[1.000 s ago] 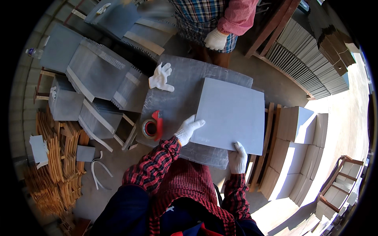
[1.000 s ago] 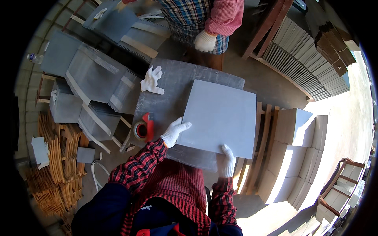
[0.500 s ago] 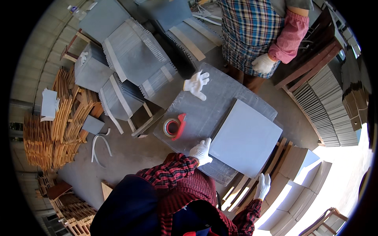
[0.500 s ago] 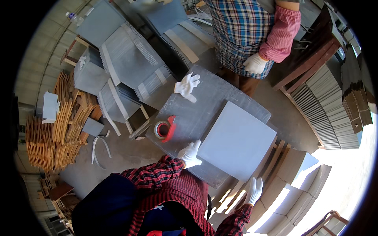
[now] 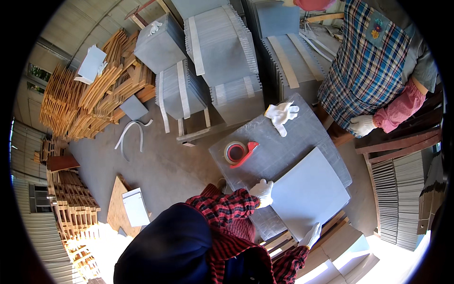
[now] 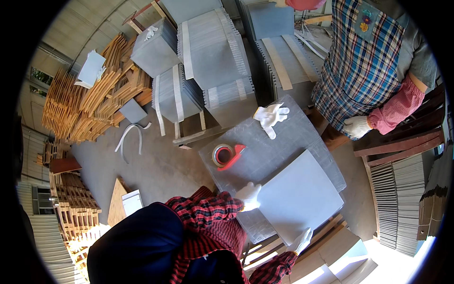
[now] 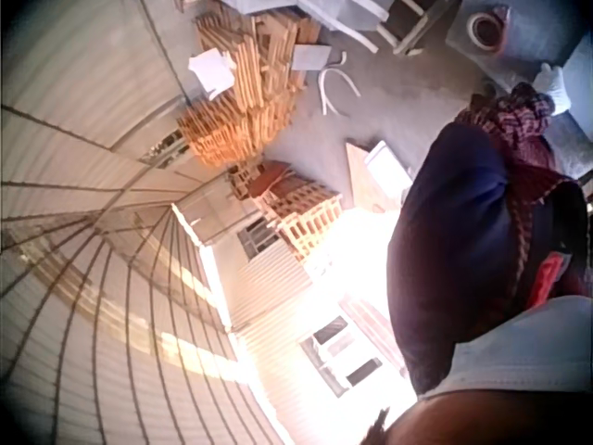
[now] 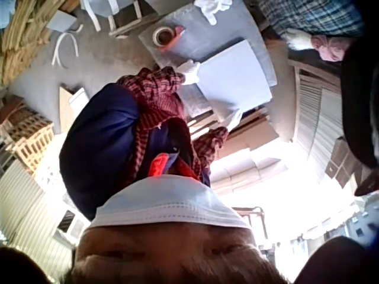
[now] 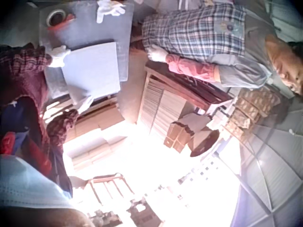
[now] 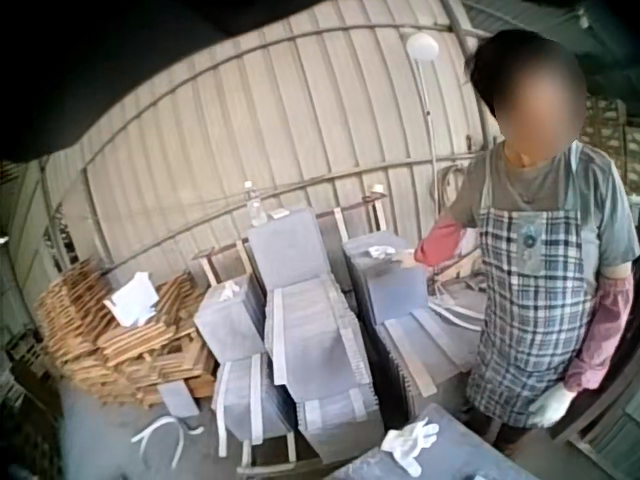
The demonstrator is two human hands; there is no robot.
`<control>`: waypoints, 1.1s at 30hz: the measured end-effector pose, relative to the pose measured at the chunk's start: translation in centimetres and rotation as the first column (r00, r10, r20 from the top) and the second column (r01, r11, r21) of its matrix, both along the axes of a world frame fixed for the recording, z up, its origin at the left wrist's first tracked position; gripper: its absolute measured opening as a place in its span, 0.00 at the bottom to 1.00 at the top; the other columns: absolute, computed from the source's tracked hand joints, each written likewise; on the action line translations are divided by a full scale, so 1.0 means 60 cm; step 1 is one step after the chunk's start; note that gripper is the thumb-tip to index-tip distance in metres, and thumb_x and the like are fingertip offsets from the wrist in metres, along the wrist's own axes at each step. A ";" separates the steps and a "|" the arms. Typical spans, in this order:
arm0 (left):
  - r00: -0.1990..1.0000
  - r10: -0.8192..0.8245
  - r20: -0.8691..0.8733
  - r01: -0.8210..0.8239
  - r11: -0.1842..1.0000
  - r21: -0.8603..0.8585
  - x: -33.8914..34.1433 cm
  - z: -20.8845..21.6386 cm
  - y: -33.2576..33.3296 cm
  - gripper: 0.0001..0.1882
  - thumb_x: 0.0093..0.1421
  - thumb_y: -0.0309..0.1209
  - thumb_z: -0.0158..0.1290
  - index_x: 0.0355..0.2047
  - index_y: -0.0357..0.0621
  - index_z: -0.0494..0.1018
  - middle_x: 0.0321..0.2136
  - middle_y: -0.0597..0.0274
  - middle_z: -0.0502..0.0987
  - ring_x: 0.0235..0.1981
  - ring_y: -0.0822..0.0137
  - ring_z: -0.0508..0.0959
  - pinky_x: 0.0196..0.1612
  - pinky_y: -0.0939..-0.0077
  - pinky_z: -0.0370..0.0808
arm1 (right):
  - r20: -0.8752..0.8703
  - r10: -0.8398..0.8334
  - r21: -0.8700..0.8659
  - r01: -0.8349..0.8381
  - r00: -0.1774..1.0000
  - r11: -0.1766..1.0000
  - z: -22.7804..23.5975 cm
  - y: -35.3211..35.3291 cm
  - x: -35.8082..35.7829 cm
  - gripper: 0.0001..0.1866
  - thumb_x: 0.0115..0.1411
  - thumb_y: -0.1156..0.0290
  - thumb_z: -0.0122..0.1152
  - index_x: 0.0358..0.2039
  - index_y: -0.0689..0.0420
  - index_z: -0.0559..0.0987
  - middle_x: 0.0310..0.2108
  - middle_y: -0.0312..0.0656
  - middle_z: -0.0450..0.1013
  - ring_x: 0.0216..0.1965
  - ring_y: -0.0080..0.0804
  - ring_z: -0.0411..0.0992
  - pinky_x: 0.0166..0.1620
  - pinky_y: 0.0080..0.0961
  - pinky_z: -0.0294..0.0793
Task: The person repeatedly picks up gray rectangular panels, places them on a workbench, and uses a handheld tape dispenser to apply tape along edges. They stack finished panels on a wooden pallet and continue the cycle with additional panels. A coworker is visible nearby performing similar taping actions.
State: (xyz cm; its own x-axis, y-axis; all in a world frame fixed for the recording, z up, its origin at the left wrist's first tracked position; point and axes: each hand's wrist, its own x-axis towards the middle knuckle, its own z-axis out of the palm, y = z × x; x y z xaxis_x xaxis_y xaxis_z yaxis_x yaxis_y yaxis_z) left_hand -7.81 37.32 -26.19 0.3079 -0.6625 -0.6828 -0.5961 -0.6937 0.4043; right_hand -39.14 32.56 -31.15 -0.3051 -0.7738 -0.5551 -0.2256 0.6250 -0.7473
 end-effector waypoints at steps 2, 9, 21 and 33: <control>1.000 -0.015 0.013 0.015 1.000 0.007 0.018 -0.002 -0.005 0.30 0.49 0.37 0.63 0.51 0.43 0.67 0.47 0.41 0.70 0.46 0.41 0.78 0.45 0.47 0.77 | 0.041 -0.034 0.002 0.034 0.999 0.999 0.003 0.015 0.017 0.34 0.71 0.51 0.50 0.68 0.64 0.62 0.64 0.46 0.65 0.61 0.37 0.65 0.63 0.35 0.63; 0.985 -0.048 0.166 0.046 0.999 0.017 0.047 -0.012 -0.020 0.31 0.48 0.38 0.65 0.51 0.44 0.67 0.46 0.46 0.72 0.45 0.46 0.79 0.45 0.51 0.78 | 0.114 -0.031 0.010 0.030 0.993 0.999 0.034 0.044 0.084 0.30 0.71 0.55 0.51 0.67 0.60 0.65 0.60 0.43 0.69 0.56 0.34 0.67 0.60 0.33 0.65; 0.978 -0.197 -0.065 0.168 0.936 -0.310 0.213 0.102 -0.043 0.33 0.60 0.47 0.52 0.62 0.45 0.66 0.47 0.49 0.78 0.47 0.45 0.79 0.50 0.58 0.76 | -0.315 0.080 -0.172 -0.140 0.946 0.975 0.046 0.030 0.102 0.36 0.69 0.54 0.55 0.69 0.66 0.60 0.67 0.52 0.63 0.63 0.41 0.66 0.65 0.34 0.64; 0.939 0.335 0.078 -0.285 0.883 -0.373 0.771 0.045 -0.084 0.40 0.64 0.43 0.56 0.71 0.45 0.52 0.55 0.47 0.75 0.53 0.50 0.77 0.56 0.64 0.73 | -0.393 0.728 -0.394 -0.818 0.561 0.418 0.240 -0.104 0.807 0.25 0.66 0.65 0.59 0.59 0.65 0.73 0.57 0.55 0.73 0.58 0.45 0.72 0.61 0.36 0.69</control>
